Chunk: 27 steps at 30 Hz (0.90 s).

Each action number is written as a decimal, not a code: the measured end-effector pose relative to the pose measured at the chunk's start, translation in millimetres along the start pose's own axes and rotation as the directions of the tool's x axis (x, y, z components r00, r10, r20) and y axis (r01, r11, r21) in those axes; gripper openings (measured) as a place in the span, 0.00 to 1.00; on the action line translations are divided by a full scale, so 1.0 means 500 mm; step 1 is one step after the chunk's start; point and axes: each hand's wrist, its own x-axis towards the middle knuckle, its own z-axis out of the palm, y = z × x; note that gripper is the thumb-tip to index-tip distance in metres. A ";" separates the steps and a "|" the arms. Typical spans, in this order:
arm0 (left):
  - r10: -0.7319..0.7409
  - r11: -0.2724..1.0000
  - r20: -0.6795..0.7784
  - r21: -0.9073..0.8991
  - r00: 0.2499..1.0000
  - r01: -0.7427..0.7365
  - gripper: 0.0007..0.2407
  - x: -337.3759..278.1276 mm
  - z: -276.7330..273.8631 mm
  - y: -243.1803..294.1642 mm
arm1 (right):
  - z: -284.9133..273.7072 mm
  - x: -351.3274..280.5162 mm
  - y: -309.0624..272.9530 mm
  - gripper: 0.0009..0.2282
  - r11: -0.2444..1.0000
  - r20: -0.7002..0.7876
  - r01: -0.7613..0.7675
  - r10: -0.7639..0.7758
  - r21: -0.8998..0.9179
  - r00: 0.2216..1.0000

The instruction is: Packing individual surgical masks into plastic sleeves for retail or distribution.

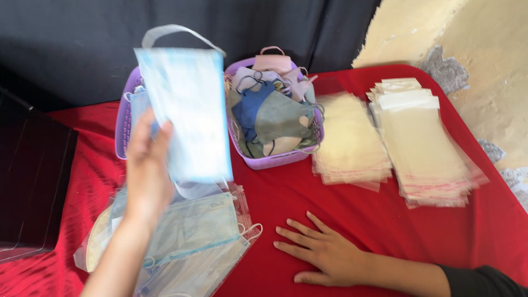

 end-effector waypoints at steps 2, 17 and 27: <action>-0.170 0.983 0.064 -0.053 0.983 0.173 0.17 -0.067 0.017 -0.051 | 0.004 -0.001 0.003 0.30 1.000 -0.001 -0.014 0.014 0.016 1.000; -0.642 0.732 0.611 0.308 0.463 0.608 0.20 -0.282 0.056 -0.250 | -0.130 -0.168 0.327 0.09 0.825 -0.754 -0.414 -0.023 -0.385 0.656; -0.551 0.833 0.423 0.334 0.719 0.442 0.15 -0.278 0.061 -0.252 | -0.216 -0.353 0.442 0.17 0.781 -0.618 -0.594 0.566 0.191 0.546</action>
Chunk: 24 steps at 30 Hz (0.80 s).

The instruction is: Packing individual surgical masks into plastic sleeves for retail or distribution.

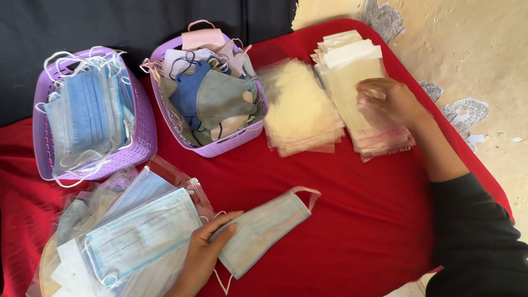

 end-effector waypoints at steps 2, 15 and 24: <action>0.013 0.997 0.032 -0.082 0.999 -0.011 0.16 0.012 -0.004 -0.027 | 0.013 0.000 0.012 0.13 0.999 -0.047 0.036 -0.037 -0.023 0.998; 0.182 0.983 0.097 -0.025 0.978 -0.180 0.12 0.021 -0.016 -0.053 | 0.014 0.008 -0.139 0.09 0.961 -0.273 0.245 -0.204 0.128 0.940; 0.234 0.970 0.359 -0.020 0.904 -0.243 0.24 0.004 -0.024 -0.004 | 0.154 -0.086 -0.433 0.11 0.577 -0.096 0.816 -0.812 0.003 0.575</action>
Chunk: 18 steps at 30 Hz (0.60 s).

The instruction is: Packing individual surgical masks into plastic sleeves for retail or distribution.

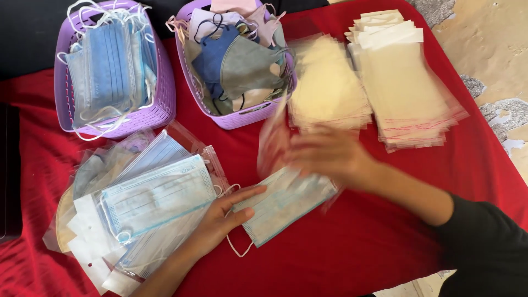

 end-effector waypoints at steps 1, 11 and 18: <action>-0.001 1.000 -0.002 -0.004 1.000 0.001 0.24 -0.002 0.002 -0.006 | 0.012 0.004 -0.023 0.11 1.000 0.003 0.002 -0.002 0.003 1.000; 0.160 0.987 -0.266 0.020 0.951 -0.161 0.11 0.010 0.023 -0.043 | 0.080 -0.026 -0.059 0.16 0.983 0.069 -0.168 0.163 0.076 0.984; 0.132 0.981 -0.441 -0.072 0.888 -0.182 0.11 0.008 0.024 -0.045 | 0.067 -0.017 -0.018 0.30 0.126 0.391 -0.674 0.732 0.728 0.558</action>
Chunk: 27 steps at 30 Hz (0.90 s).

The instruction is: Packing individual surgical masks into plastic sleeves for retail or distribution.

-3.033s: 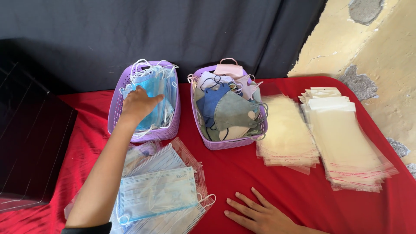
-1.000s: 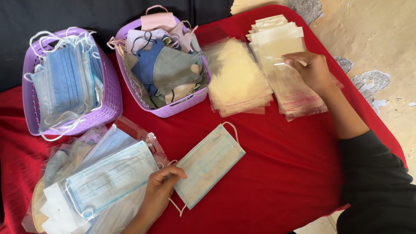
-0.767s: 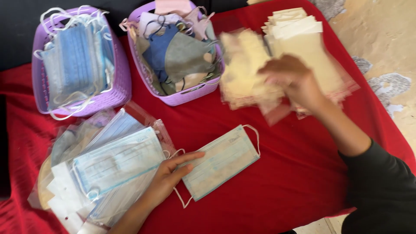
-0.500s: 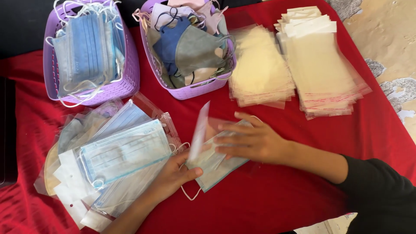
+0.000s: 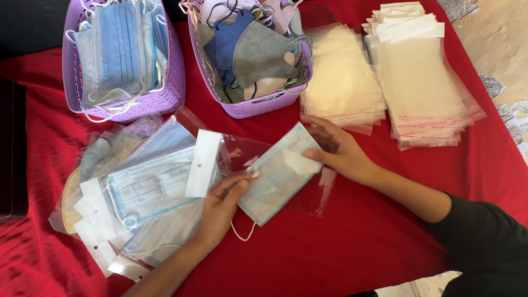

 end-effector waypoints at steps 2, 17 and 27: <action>-0.044 0.974 -0.012 -0.223 0.999 0.040 0.12 -0.002 -0.009 -0.059 | 0.001 0.000 0.015 0.21 0.998 -0.030 -0.044 0.043 -0.034 0.999; 0.283 0.959 -0.168 0.025 0.944 -0.283 0.08 -0.013 0.003 -0.017 | 0.029 -0.018 0.074 0.10 0.971 -0.275 -0.101 0.160 0.217 0.948; 0.367 0.862 -0.100 -0.336 0.925 -0.378 0.18 -0.013 0.002 -0.036 | 0.037 -0.029 0.041 0.12 0.989 -0.137 0.051 -0.070 -0.136 0.988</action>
